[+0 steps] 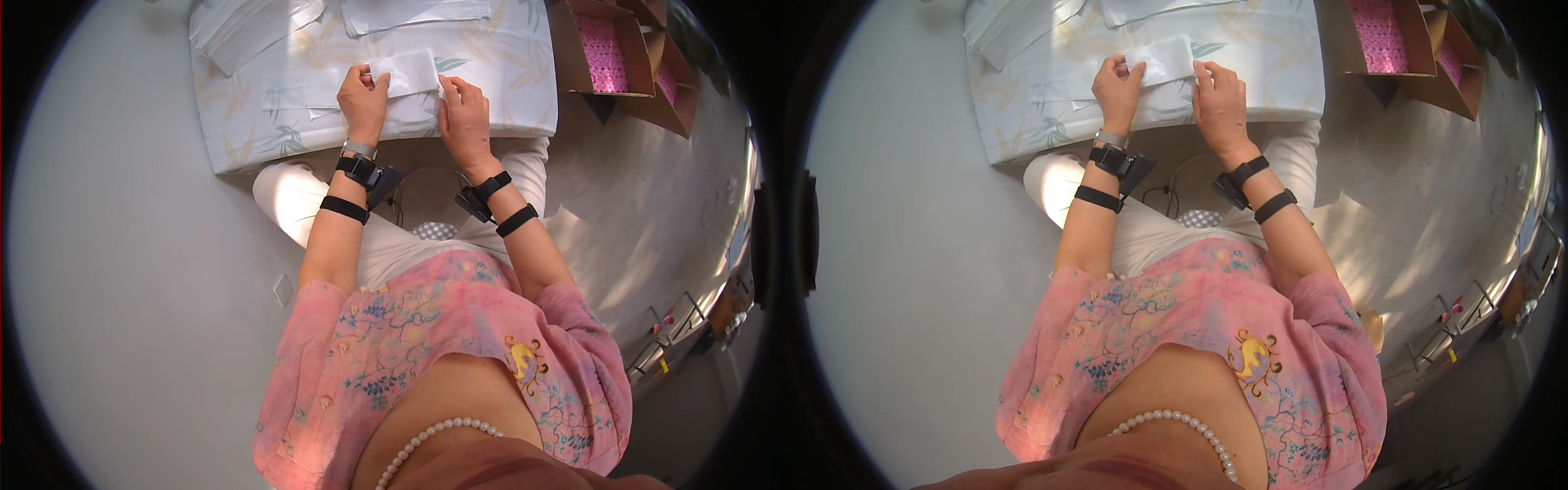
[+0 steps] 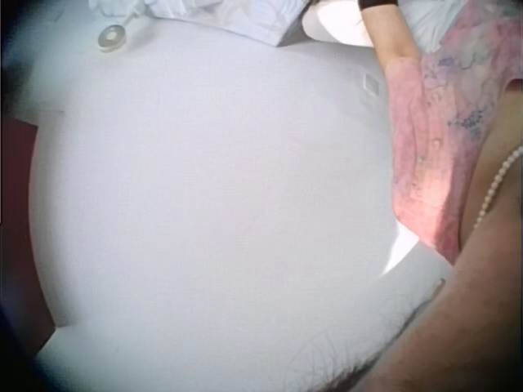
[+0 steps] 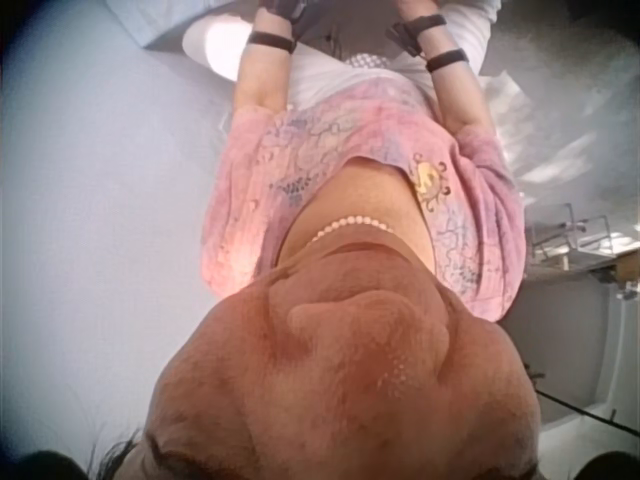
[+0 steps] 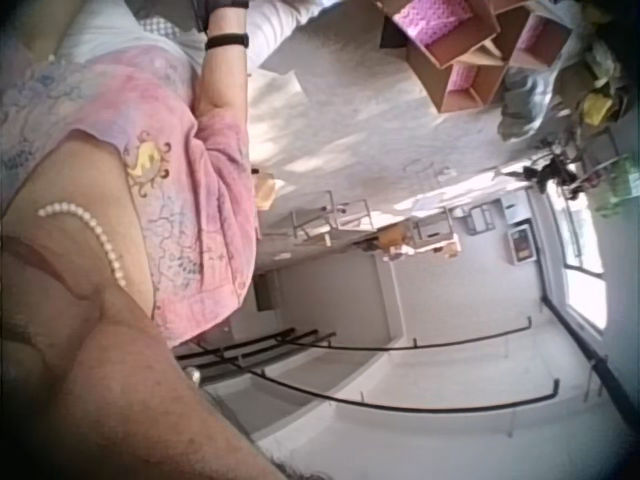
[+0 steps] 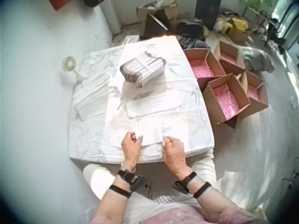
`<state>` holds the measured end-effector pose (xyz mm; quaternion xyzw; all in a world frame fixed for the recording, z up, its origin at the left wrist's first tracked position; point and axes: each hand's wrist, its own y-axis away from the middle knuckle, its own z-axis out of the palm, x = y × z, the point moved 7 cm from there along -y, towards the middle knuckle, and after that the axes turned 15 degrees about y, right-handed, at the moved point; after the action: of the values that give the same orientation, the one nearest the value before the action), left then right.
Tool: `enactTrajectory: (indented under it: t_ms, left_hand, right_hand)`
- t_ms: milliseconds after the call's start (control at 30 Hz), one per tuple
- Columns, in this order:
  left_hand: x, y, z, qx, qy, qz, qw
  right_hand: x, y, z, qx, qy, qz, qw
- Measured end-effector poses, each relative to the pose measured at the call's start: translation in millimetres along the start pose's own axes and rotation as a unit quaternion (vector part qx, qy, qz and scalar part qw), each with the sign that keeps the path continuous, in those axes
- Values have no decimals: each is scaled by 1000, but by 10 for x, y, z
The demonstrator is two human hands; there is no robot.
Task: Folding and packing white face masks into boxes.
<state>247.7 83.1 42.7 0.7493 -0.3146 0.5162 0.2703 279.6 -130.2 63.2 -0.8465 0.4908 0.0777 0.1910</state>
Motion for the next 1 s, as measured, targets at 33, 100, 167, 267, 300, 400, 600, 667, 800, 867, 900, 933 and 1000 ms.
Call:
enactTrajectory:
  t_ms: [33, 100, 167, 267, 300, 400, 600, 667, 800, 867, 900, 933, 1000]
  left_hand:
    - [9, 1, -2, 1, -6, -3, 1000]
    - [14, -5, -7, -1, -14, -4, 1000]
    - [15, -9, -11, -2, -23, -6, 1000]
    - [30, -13, -13, -2, -16, 1, 1000]
    - [39, -18, -11, -4, -20, 6, 1000]
    - [34, -27, -17, -5, -21, 11, 1000]
    - [51, -44, -19, -9, -38, 15, 999]
    - [58, -53, -15, -10, -50, 19, 998]
    - [47, -63, -12, -12, -43, 18, 999]
    - [65, -56, -5, -13, -45, 25, 999]
    - [73, -52, -2, -11, -42, 26, 999]
    - [80, -49, 0, -10, -40, 26, 999]
    - [79, -54, -3, -11, -48, 26, 998]
  right_hand:
    - [-33, -19, 14, -7, 26, -16, 1000]
    - [-55, -49, 31, 12, 41, -26, 999]
    - [-68, -73, 41, 32, 55, -36, 997]
    - [-54, -98, 94, 26, 57, -37, 997]
    - [-52, -103, 120, 16, 65, -46, 997]
    - [-52, -99, 170, 5, 72, -57, 996]
    - [-34, -91, 184, 5, 64, -56, 996]
    - [-28, -95, 184, 7, 66, -56, 996]
    - [-23, -93, 188, 6, 65, -56, 996]
    - [-16, -87, 190, 5, 66, -55, 996]
    - [-14, -82, 189, 7, 67, -56, 996]
    - [-13, -77, 188, 9, 68, -57, 996]
    - [-12, -70, 193, 10, 68, -58, 996]
